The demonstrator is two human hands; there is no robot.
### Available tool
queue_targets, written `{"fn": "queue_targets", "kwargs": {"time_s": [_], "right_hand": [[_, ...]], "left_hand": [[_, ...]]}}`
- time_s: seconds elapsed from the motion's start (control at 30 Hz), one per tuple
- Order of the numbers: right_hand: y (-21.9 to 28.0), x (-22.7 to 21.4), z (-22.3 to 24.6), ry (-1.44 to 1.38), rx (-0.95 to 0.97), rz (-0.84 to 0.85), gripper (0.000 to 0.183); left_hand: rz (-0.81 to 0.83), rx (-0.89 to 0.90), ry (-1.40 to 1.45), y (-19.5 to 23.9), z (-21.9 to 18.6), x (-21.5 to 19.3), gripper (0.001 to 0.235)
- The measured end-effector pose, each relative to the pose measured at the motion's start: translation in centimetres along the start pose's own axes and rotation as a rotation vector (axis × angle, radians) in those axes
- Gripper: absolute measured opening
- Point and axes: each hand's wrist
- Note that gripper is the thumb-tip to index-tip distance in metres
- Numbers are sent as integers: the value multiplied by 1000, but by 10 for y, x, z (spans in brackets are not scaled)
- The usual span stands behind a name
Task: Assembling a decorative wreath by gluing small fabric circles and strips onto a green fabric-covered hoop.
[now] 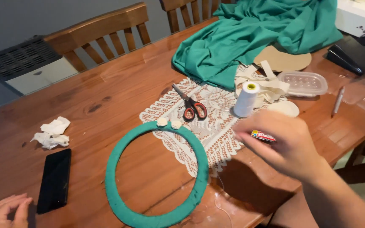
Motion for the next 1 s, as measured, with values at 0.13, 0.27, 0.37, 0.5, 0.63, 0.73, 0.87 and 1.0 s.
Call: {"fn": "queue_targets", "kwargs": {"time_s": [0.13,0.27,0.37,0.5,0.63,0.73,0.87,1.0], "right_hand": [[75,-3,-3,-67,203,-20,12],[128,18,-11,-190,340,-120,9],[147,23,-14,-239,419,-150,8],[173,21,-23,-200,418,-110,3],[190,9,-24,-128,500,-99,12],[196,1,-18,-152,531,-191,7],[206,-7,-10,-153,672,-369,9],[214,1,-12,-221,767,-386,4]], "left_hand": [[-38,-21,-2,-13,-49,-18,12],[-79,-66,216,-25,-123,-52,16],[20,-159,299,-31,-156,-67,20],[148,-212,340,-24,-184,-79,8],[8,6,380,-18,-197,-80,11],[8,-32,349,-10,-202,-81,9],[143,-62,428,3,-186,-79,20],[399,-576,724,4,-297,-142,5]]}}
Point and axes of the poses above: each hand's wrist, its own y-axis away from the middle knuckle, its own x-axis out of the palm, z = x × y, and after that the axes turned 11 degrees about -y, right-handed
